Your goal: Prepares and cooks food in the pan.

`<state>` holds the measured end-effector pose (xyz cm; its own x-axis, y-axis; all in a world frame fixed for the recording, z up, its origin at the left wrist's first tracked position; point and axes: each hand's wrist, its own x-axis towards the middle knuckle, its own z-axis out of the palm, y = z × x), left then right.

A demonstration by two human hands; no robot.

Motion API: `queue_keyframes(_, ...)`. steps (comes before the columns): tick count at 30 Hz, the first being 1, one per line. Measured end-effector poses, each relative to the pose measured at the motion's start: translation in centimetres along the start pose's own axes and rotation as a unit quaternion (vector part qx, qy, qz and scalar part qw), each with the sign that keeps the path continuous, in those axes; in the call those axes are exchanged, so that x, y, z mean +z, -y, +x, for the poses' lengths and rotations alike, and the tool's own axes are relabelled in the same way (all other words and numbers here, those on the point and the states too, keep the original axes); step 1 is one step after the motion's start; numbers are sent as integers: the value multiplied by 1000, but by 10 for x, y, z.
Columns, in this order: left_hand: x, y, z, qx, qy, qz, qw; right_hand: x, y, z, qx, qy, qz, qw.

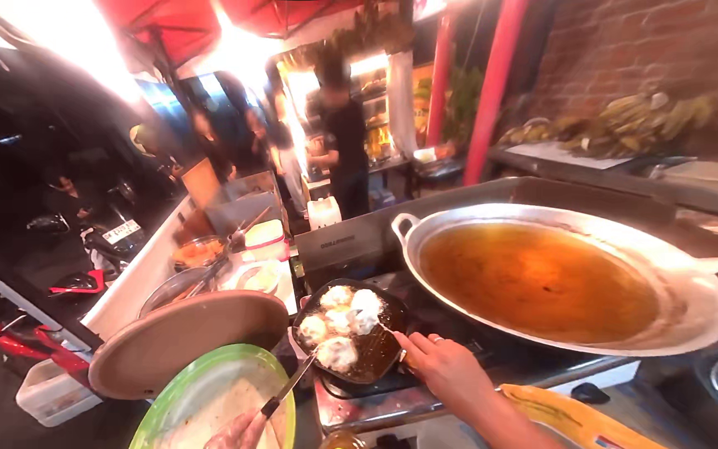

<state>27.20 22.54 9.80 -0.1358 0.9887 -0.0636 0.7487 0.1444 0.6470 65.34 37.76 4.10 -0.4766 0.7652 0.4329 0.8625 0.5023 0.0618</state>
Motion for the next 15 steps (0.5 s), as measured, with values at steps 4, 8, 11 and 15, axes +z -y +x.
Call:
queue_keyframes(4, 20, -34, 28, 4, 30, 24, 999, 17, -5, -10, 13, 2, 32, 999)
queue_keyframes(8, 37, -50, 59, 19, 50, 94, 994, 22, -7, -15, 18, -7, 59, 998)
queue_keyframes(11, 48, -58, 79, 14, 44, 150, 988, 23, -6, -18, 27, -14, 63, 998)
queue_keyframes(15, 56, -59, 97, 17, 45, 175, 984, 24, -7, -22, 38, -33, 63, 997)
